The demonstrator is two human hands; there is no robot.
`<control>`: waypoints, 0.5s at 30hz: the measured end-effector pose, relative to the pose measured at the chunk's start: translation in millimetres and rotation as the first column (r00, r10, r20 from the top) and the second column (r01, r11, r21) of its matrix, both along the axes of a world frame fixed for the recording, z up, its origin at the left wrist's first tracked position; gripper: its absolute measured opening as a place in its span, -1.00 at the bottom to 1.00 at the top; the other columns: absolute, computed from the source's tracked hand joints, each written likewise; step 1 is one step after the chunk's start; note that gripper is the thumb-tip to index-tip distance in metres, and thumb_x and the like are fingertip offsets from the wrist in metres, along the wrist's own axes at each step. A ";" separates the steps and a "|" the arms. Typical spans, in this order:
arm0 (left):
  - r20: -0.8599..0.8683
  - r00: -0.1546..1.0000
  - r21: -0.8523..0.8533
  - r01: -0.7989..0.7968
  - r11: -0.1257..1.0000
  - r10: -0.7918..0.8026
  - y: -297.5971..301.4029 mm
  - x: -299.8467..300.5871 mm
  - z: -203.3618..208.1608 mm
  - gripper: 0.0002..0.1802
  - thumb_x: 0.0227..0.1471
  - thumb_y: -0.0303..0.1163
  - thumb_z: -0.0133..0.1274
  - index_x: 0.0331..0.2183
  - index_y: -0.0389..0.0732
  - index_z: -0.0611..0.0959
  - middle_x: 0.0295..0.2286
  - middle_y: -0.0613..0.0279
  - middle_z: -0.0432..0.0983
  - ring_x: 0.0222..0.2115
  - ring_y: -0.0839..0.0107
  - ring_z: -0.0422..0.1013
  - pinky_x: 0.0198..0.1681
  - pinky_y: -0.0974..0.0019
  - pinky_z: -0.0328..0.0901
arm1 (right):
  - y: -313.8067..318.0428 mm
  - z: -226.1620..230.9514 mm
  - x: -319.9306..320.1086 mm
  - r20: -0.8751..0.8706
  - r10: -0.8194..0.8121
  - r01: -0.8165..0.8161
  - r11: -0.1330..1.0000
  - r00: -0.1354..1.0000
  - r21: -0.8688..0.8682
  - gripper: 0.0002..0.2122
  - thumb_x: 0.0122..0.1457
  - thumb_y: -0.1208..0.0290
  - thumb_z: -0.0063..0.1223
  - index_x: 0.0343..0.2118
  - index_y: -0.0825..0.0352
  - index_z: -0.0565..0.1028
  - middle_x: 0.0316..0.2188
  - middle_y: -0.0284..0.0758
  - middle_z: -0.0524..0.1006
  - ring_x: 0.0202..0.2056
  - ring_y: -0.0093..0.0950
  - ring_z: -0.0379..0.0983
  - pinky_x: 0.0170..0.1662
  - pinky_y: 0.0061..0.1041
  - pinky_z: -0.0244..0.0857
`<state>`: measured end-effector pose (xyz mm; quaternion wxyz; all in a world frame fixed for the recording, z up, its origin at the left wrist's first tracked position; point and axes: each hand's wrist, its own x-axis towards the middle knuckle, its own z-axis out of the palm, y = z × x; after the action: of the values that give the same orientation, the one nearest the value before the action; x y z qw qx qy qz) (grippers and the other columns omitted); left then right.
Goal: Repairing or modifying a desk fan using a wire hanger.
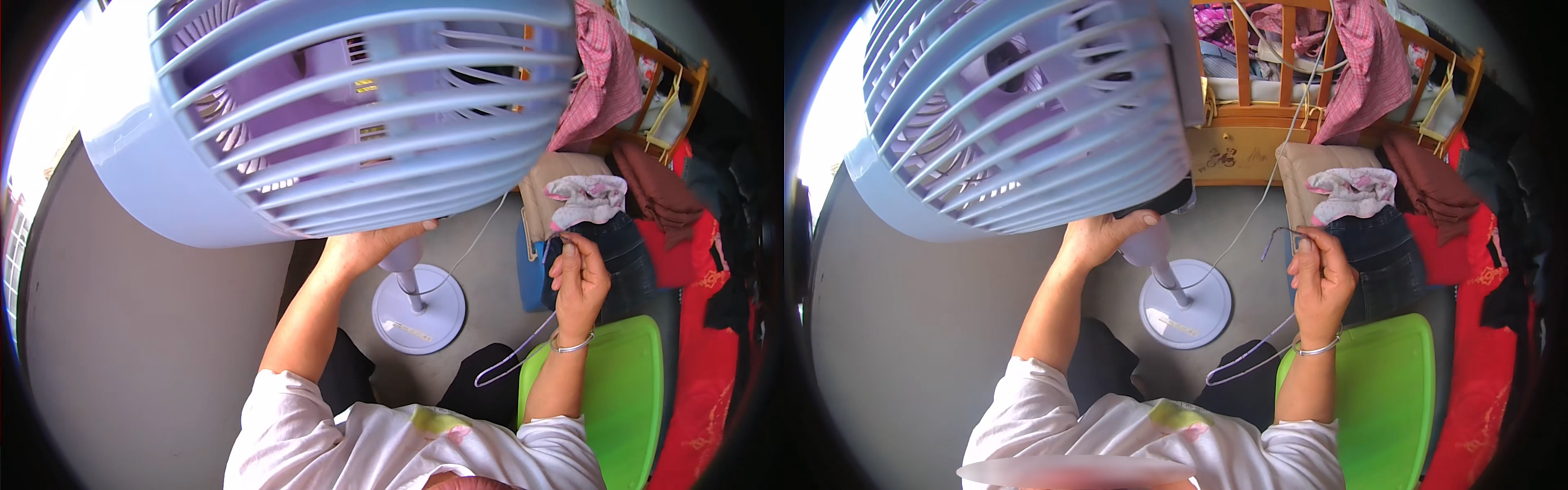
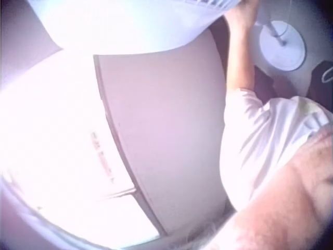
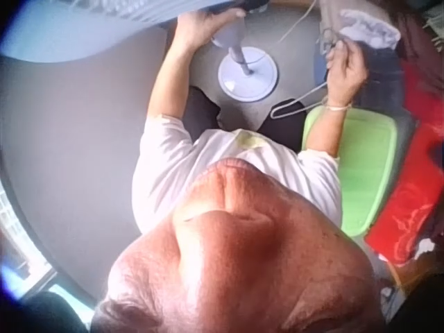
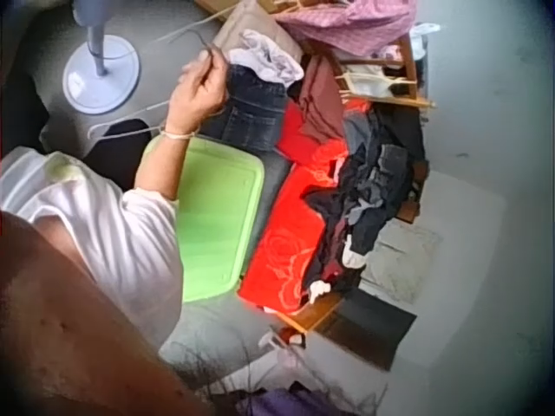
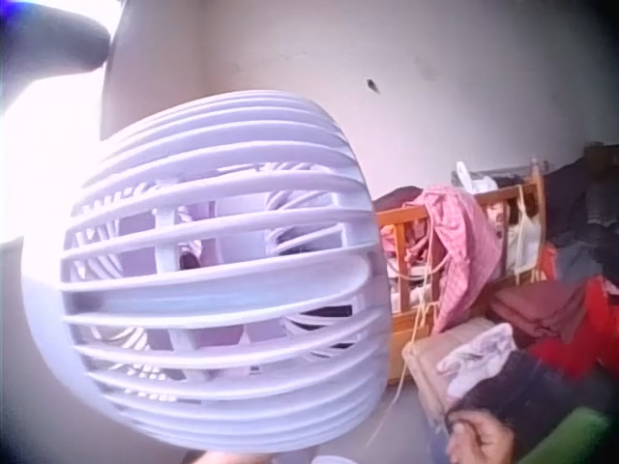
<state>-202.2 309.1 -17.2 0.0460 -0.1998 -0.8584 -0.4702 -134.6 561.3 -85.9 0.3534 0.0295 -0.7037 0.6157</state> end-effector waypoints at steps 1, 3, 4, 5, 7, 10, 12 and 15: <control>-0.004 1.000 0.005 0.005 1.000 -0.005 -1.2 0.7 0.2 -0.24 -0.35 -0.02 0.27 -0.13 -0.27 0.45 -0.23 0.05 0.42 -0.20 0.23 0.33 -0.13 0.21 0.23 | -3.9 0.6 2.1 0.004 0.001 -0.001 1.000 1.000 0.006 -0.89 0.11 0.57 -0.12 -0.35 0.41 0.46 -0.73 -0.46 0.34 -0.71 -0.77 0.20 -0.67 -0.77 0.02; -0.073 0.997 0.069 0.024 0.997 -0.019 -2.4 -0.3 -3.2 -0.27 -0.35 -0.02 0.26 -0.15 -0.26 0.46 -0.25 0.06 0.43 -0.21 0.23 0.35 -0.16 0.21 0.24 | -9.1 4.2 6.8 0.007 -0.028 0.027 0.999 1.000 0.027 -0.90 0.10 0.56 -0.10 -0.36 0.40 0.46 -0.74 -0.47 0.33 -0.71 -0.77 0.20 -0.67 -0.76 0.00; -0.192 0.981 0.023 0.020 1.000 -0.015 -5.1 -4.4 -8.7 -0.30 -0.33 -0.05 0.26 -0.16 -0.27 0.47 -0.26 0.07 0.44 -0.24 0.23 0.36 -0.18 0.20 0.24 | -12.7 6.1 9.0 0.017 -0.034 0.033 0.998 0.999 0.052 -0.90 0.10 0.55 -0.09 -0.36 0.40 0.46 -0.74 -0.47 0.33 -0.71 -0.76 0.20 -0.67 -0.75 0.01; -0.201 0.979 0.028 0.037 0.999 -0.030 -6.8 -8.4 -11.3 -0.30 -0.33 -0.05 0.26 -0.16 -0.27 0.47 -0.26 0.07 0.44 -0.24 0.23 0.36 -0.18 0.20 0.24 | -16.2 8.0 11.0 0.028 -0.042 0.040 0.996 0.999 0.078 -0.90 0.10 0.55 -0.09 -0.36 0.40 0.46 -0.75 -0.48 0.33 -0.71 -0.76 0.20 -0.66 -0.74 0.01; -0.317 0.948 -0.096 -0.002 0.995 -0.029 -5.8 -12.7 -12.1 -0.31 -0.33 -0.06 0.26 -0.17 -0.27 0.47 -0.29 0.05 0.45 -0.25 0.21 0.36 -0.19 0.20 0.25 | -23.1 9.7 14.6 0.018 -0.086 0.084 0.991 0.996 0.101 -0.90 0.09 0.55 -0.09 -0.36 0.40 0.46 -0.75 -0.48 0.32 -0.70 -0.76 0.21 -0.65 -0.74 0.02; -0.278 0.959 -0.050 0.046 0.998 -0.058 -1.9 -5.7 -2.3 -0.41 -0.26 -0.13 0.21 -0.19 -0.27 0.49 -0.31 0.05 0.46 -0.28 0.20 0.37 -0.20 0.22 0.25 | -30.7 14.3 24.0 0.029 -0.137 0.132 0.982 0.990 0.135 -0.89 0.09 0.57 -0.12 -0.36 0.41 0.46 -0.75 -0.48 0.32 -0.70 -0.75 0.21 -0.63 -0.73 0.04; -0.219 0.971 -0.024 0.097 0.995 -0.100 -1.3 -4.5 -3.3 -0.47 -0.22 -0.17 0.18 -0.19 -0.26 0.49 -0.31 0.06 0.46 -0.30 0.20 0.38 -0.22 0.23 0.26 | -32.8 21.0 32.1 0.056 -0.150 0.140 0.978 0.987 0.155 -0.87 0.08 0.59 -0.16 -0.36 0.41 0.46 -0.74 -0.47 0.33 -0.69 -0.74 0.22 -0.62 -0.73 0.05; -0.331 0.934 -0.011 0.134 0.991 -0.130 -7.4 -9.4 -14.7 -0.62 -0.14 -0.28 0.10 -0.24 -0.26 0.53 -0.36 0.10 0.47 -0.36 0.24 0.39 -0.28 0.23 0.27 | -38.1 36.9 45.0 0.021 -0.192 0.184 0.964 0.981 0.192 -0.87 0.08 0.58 -0.16 -0.36 0.42 0.46 -0.74 -0.46 0.33 -0.69 -0.74 0.22 -0.62 -0.73 0.05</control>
<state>-211.6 301.7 -31.9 0.1592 -0.3328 -0.8203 -0.4370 -89.6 523.2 -49.0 0.3920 -0.0161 -0.7654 0.5102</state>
